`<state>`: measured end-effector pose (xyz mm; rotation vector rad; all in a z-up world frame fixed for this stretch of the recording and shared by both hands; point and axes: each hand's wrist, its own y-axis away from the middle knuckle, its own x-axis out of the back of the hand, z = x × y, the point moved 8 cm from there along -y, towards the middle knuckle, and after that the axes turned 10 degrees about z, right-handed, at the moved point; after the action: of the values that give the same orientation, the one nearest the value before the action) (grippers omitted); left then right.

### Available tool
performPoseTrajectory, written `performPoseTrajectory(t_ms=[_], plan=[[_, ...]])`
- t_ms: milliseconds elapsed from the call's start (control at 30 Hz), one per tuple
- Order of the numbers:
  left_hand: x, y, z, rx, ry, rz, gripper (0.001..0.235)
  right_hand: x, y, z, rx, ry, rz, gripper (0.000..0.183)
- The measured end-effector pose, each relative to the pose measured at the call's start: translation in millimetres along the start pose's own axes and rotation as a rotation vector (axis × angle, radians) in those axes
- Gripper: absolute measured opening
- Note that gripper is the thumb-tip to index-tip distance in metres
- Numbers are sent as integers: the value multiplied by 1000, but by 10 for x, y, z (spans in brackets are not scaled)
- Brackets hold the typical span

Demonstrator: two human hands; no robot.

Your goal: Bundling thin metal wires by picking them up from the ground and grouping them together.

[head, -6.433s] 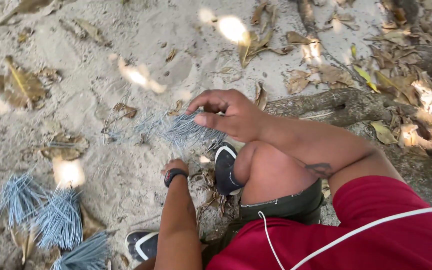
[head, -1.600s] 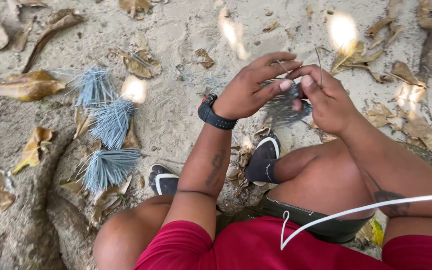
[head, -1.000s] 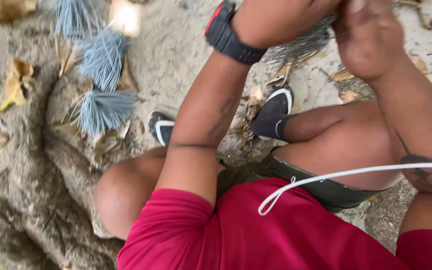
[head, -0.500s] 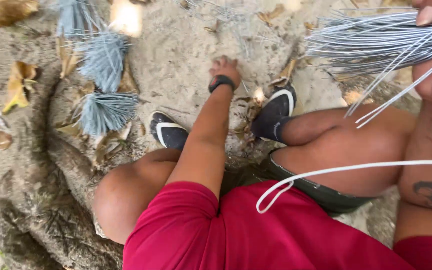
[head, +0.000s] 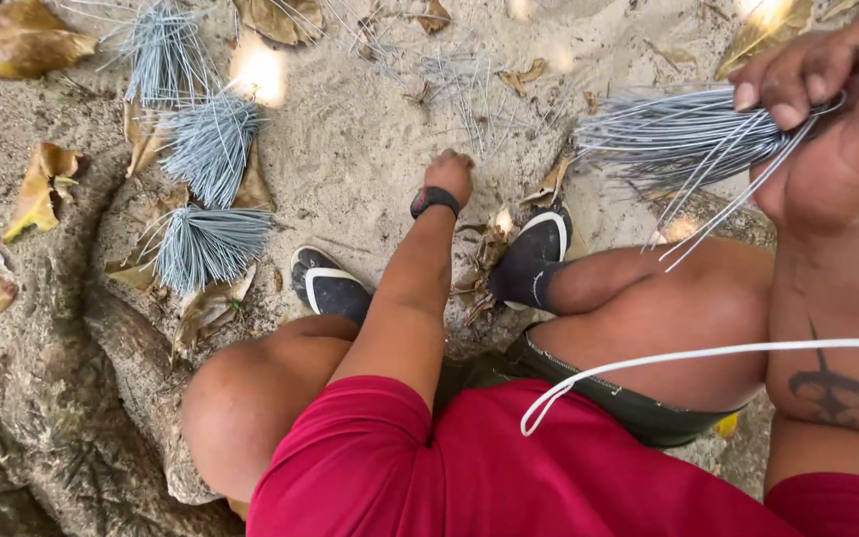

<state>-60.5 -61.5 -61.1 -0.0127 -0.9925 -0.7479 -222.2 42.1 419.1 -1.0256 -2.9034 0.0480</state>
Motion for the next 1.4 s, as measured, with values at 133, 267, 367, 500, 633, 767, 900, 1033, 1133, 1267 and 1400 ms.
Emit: performPoseTrajectory(t_ms=[133, 267, 367, 500, 633, 767, 900, 1033, 1133, 1267, 1400], plan=[[742, -259, 371, 121, 556, -89, 19, -106, -21, -77, 105, 127, -20, 57], [1304, -658, 537, 14, 969, 88, 13, -173, -98, 114, 80, 162, -39, 48], [1917, -709, 810, -202, 1371, 189, 16, -311, -138, 208, 23, 210, -92, 48], [2530, -528, 1181, -196, 1593, 59, 17, -442, -213, 407, -75, 472, -145, 51], [2961, -258, 1432, -187, 1447, 105, 15, -539, -188, 588, -174, 595, -191, 51], [2713, -407, 1046, -417, 827, 674, 24, -441, -63, 664, -253, 416, -177, 38], [1907, -657, 478, 13, 361, 289, 22, -557, -28, 315, -100, 394, -242, 50], [1083, -59, 171, 156, -27, -316, 66, -532, 10, 190, -75, 355, -224, 50], [420, 143, -63, 34, -244, -445, 62, -525, 6, 142, -54, 357, -222, 50], [284, 96, -36, 8, -279, -293, 50, -487, -8, 135, -38, 372, -228, 52], [236, -8, -71, 67, -180, -130, 61, -457, -7, 152, -47, 346, -220, 49]])
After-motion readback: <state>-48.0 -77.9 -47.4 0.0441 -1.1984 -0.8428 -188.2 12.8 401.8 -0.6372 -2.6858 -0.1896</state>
